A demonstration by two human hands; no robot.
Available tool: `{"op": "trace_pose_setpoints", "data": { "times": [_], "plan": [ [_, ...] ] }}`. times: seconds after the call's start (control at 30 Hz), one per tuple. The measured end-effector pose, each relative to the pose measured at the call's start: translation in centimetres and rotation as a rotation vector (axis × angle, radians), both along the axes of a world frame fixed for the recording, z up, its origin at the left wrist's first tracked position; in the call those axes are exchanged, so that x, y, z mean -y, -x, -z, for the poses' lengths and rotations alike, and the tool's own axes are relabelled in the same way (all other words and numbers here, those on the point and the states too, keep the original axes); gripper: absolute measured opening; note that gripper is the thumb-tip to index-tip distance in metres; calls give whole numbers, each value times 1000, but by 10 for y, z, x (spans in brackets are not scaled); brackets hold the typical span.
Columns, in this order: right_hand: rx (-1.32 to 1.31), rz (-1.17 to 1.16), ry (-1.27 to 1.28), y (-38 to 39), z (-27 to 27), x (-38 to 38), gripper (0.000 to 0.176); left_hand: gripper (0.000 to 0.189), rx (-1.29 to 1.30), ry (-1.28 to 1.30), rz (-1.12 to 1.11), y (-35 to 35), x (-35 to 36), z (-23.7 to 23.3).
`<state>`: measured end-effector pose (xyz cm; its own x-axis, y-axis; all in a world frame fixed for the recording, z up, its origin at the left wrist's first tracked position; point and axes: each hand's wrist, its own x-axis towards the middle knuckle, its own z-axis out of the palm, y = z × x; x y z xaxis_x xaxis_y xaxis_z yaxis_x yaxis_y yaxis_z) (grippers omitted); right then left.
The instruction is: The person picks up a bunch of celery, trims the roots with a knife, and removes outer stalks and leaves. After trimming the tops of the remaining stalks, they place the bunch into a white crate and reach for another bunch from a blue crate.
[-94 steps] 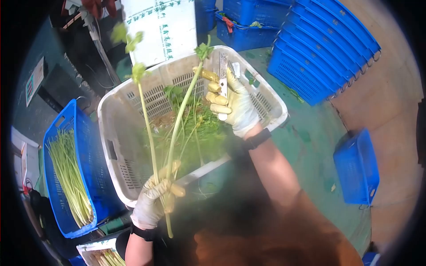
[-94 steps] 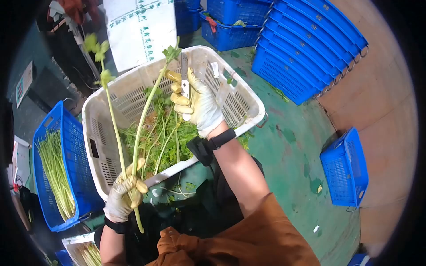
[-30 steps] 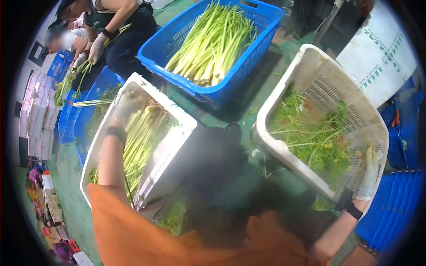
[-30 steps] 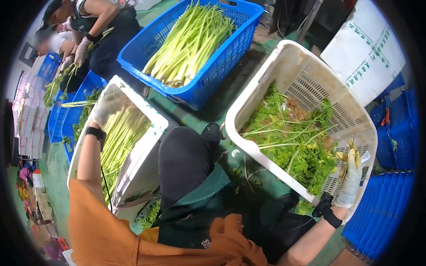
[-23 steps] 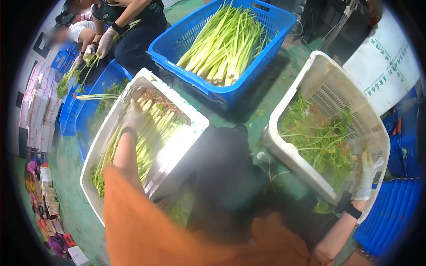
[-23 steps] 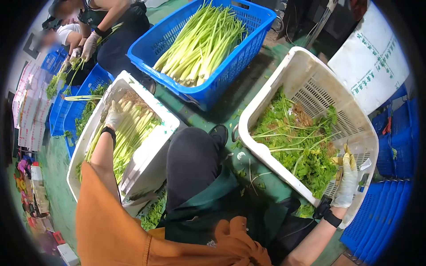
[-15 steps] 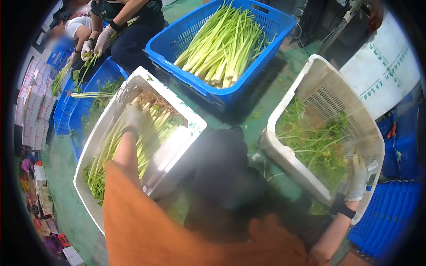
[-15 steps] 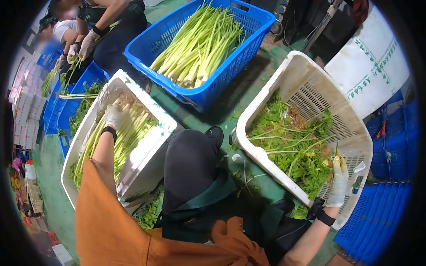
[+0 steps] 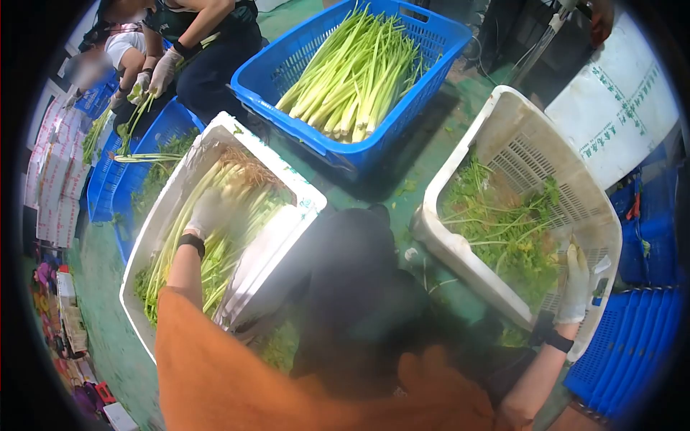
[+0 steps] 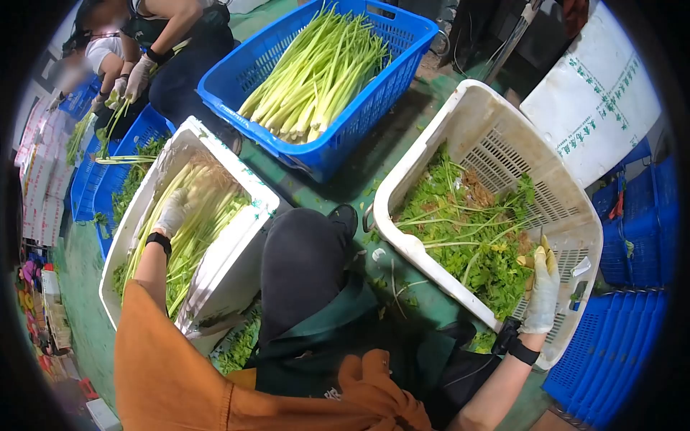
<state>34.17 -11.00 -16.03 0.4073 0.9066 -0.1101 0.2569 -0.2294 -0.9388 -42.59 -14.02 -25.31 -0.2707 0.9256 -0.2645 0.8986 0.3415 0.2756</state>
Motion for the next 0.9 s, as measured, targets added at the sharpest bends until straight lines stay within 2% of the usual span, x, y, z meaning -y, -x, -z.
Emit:
{"op": "trace_pose_setpoints", "data": {
  "times": [0.03,0.07,0.1,0.17,0.23,0.27,0.3,0.33,0.37,0.43,0.47,0.5,0.53,0.57,0.6,0.63,0.7,0.77,0.8,0.83,0.9],
  "plan": [
    [1,-32,-4,-2,1,0,41,36,200,-278,-31,-4,0,-8],
    [-6,-27,-11,-2,4,-2,41,38,759,-540,-197,-16,-1,-8],
    [-25,-62,-55,-1,10,-5,41,38,755,-545,-184,-49,-11,-45],
    [-52,-70,-105,11,9,-5,41,33,693,-336,-98,-103,-33,-110],
    [223,-150,-53,53,-13,2,39,33,457,-439,246,-165,-61,-142],
    [338,-207,-132,72,-24,5,37,33,566,-281,228,-199,-70,-159],
    [465,-255,-194,93,-34,9,36,31,547,-242,306,-232,-82,-172],
    [341,-300,-279,115,-43,13,33,30,627,-145,401,-260,-93,-177],
    [590,-410,-516,121,-37,11,32,30,703,-38,498,-289,-103,-181],
    [975,-387,-649,141,-41,22,37,26,771,-6,623,-354,-102,-190],
    [908,-358,-594,144,-26,23,40,26,669,-19,760,-377,-105,-192],
    [868,-293,-649,148,-30,24,40,25,563,-43,887,-397,-105,-196],
    [793,-235,-633,147,-28,22,37,25,546,-47,959,-416,-102,-201],
    [743,-185,-632,144,-22,21,33,22,493,-210,1088,-426,-106,-185],
    [689,-178,-559,139,-27,22,31,22,489,-237,1140,-439,-105,-185],
    [628,-177,-489,134,-32,23,29,22,481,-264,1183,-450,-102,-185],
    [610,-151,-517,123,-26,23,27,22,473,-255,1220,-467,-97,-189],
    [589,-130,-544,118,-26,23,25,22,491,-117,1180,-475,-91,-200],
    [530,-204,-429,112,-31,25,23,22,605,-77,1129,-479,-90,-198],
    [468,-275,-313,105,-36,26,21,22,602,-72,1129,-481,-91,-200],
    [448,-334,-171,88,-43,21,22,20,251,-308,1282,-485,-99,-207]
  ]
}}
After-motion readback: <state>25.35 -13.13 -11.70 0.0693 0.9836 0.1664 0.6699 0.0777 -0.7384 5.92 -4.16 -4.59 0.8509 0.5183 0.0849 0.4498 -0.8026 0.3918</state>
